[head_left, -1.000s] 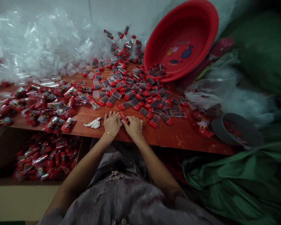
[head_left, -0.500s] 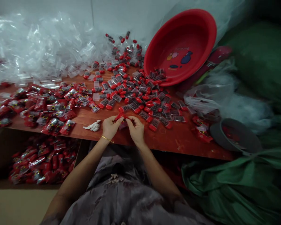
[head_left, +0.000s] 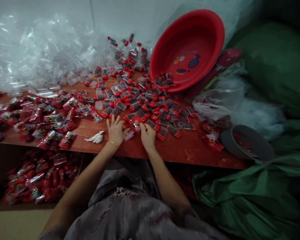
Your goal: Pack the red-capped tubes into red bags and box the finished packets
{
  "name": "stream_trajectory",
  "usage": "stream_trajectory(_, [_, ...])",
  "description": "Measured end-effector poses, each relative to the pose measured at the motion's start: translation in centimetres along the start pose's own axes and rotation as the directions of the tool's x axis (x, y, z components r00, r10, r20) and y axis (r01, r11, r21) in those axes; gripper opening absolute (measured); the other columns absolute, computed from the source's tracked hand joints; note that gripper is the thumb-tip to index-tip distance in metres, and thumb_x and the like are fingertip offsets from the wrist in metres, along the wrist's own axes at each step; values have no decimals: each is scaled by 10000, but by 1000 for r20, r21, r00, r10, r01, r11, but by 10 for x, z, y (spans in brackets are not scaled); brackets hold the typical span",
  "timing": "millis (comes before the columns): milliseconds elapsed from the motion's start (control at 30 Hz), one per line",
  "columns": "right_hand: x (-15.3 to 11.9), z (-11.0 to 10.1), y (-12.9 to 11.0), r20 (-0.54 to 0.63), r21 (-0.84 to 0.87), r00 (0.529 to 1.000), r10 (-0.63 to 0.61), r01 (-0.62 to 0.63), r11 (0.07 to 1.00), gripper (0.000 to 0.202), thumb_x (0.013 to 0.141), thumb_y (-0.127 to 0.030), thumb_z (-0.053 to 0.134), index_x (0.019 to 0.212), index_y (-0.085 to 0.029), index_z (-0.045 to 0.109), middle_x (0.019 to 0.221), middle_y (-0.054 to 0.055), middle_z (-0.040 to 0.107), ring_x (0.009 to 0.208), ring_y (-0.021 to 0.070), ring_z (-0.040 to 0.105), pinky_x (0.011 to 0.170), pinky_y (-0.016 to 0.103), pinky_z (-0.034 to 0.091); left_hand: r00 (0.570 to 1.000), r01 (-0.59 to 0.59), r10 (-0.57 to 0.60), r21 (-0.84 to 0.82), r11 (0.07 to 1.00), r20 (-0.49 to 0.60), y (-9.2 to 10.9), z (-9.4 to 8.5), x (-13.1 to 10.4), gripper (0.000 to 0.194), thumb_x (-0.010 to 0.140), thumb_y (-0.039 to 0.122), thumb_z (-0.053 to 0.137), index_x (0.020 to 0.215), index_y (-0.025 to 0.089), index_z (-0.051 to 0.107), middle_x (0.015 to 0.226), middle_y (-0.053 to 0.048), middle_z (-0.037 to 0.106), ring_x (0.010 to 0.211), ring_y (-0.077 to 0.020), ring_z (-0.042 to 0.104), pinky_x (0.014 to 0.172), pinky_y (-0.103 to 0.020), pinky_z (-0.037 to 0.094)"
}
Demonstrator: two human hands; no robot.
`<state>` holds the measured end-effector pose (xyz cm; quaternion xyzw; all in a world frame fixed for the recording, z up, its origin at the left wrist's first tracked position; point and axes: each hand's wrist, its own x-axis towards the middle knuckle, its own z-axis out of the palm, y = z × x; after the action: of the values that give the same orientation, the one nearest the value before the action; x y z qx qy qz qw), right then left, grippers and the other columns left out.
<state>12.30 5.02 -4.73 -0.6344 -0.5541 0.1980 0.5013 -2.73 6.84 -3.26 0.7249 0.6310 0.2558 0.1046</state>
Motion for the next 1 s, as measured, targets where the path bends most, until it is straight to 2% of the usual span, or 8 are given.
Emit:
stream_trajectory(100, [0,-4,-2,-50,-14,999,-14,13,1000,371,874,-441,412,661,-189,582,585,14,602,552,143,518,573,254,397,995,-5,-1,-63,998,-99,10,-12,-4,422,816,327,554,1200,155,574,1430,-166,407,1375,-321,261,1107,-527,135])
stream_trajectory(233, [-7,-6,-7,-79,-71,997,-12,6,997,401,893,-430,354,610,-209,532,545,13,551,525,148,472,553,269,371,993,68,-104,-464,883,-53,30,-30,-20,304,830,378,526,1007,186,681,1194,-109,640,1223,-274,491,1028,-418,339])
stream_trajectory(367, [-21,-1,-21,-46,4,998,-51,51,999,344,903,-390,361,722,-202,584,652,36,612,611,164,547,604,279,415,910,392,-286,-844,366,299,48,-31,-29,337,640,463,715,783,157,721,753,-44,708,701,-169,634,700,-282,486])
stream_trajectory(467, [-33,-2,-31,3,31,995,-104,104,994,305,918,-370,371,822,-188,596,740,52,647,694,175,595,664,289,449,852,441,-361,-892,103,380,55,-26,-30,359,531,417,791,742,138,713,658,-5,672,542,-85,545,547,-213,441])
stream_trajectory(667, [-24,-55,-11,158,-2,966,-202,205,979,299,914,-295,341,877,-209,625,826,47,668,805,187,609,763,321,478,790,507,-394,-862,-13,471,46,-33,-25,331,448,341,849,592,114,657,523,21,612,459,-58,503,489,-188,423])
stream_trajectory(733, [-10,-86,10,225,-227,938,-265,315,922,235,843,-223,431,970,-191,626,954,76,675,934,222,576,858,372,446,757,549,-384,-833,-67,529,43,-39,-24,325,452,314,856,591,117,638,552,9,631,476,-72,535,513,-202,453])
stream_trajectory(833, [9,-121,37,387,-501,896,-217,402,767,415,731,-115,483,1129,-166,587,1181,99,619,1078,263,505,890,416,401,699,620,-347,-771,-143,626,43,-45,-25,319,509,309,842,686,126,651,646,-19,678,543,-104,602,541,-215,480])
stream_trajectory(1000, [16,-130,42,585,-560,787,-196,567,604,374,783,-279,597,1149,-199,592,1165,81,616,1007,262,505,858,414,361,636,681,-311,-703,-203,706,44,-44,-30,324,577,345,810,764,134,651,725,-42,701,615,-129,647,548,-215,486])
